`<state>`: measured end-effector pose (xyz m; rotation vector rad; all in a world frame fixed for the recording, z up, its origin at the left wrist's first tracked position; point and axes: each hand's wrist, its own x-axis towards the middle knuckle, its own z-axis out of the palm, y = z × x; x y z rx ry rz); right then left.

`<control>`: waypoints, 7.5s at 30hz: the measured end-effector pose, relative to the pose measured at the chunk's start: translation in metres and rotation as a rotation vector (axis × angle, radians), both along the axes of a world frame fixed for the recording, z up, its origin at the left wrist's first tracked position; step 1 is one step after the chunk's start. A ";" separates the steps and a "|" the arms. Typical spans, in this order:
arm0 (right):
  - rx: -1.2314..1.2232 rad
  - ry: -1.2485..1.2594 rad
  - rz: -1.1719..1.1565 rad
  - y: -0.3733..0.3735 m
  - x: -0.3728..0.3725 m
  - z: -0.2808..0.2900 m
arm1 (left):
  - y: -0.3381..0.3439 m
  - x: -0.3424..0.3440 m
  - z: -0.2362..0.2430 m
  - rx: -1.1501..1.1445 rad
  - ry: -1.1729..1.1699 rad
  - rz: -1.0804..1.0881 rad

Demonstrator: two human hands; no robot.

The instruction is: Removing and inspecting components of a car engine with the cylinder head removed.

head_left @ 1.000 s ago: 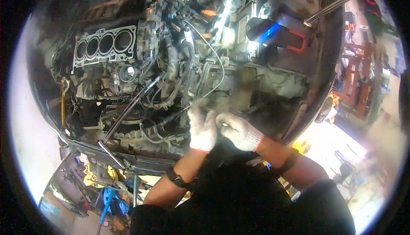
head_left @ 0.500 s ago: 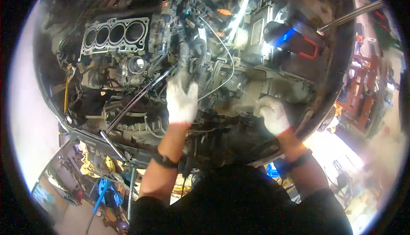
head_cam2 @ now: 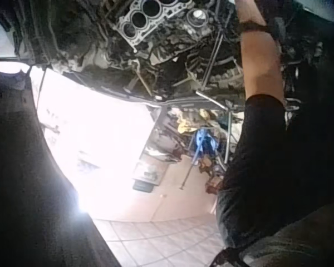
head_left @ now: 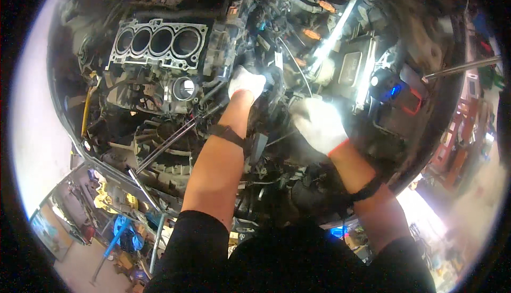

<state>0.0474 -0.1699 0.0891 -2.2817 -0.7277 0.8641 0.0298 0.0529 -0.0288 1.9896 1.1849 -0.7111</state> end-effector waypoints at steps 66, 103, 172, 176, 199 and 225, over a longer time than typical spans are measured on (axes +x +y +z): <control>0.470 1.117 -0.744 0.168 -0.020 -0.097 | 0.052 -0.106 -0.015 -0.618 -0.468 0.108; 0.475 1.042 -0.760 0.203 0.032 -0.069 | -0.006 -0.085 0.086 -0.207 -0.366 0.203; -0.483 0.249 0.079 -0.087 -0.087 -0.044 | 0.073 -0.174 0.095 0.022 -0.897 0.228; -0.658 0.256 0.113 -0.084 -0.075 -0.011 | 0.043 -0.189 0.144 -0.049 -0.708 0.178; 0.543 0.988 -0.228 -0.075 -0.263 0.246 | -0.175 -0.350 0.298 -0.270 -1.178 0.090; 0.890 0.793 -0.756 0.141 -0.333 0.298 | 0.188 -0.432 0.525 0.125 -1.930 -1.102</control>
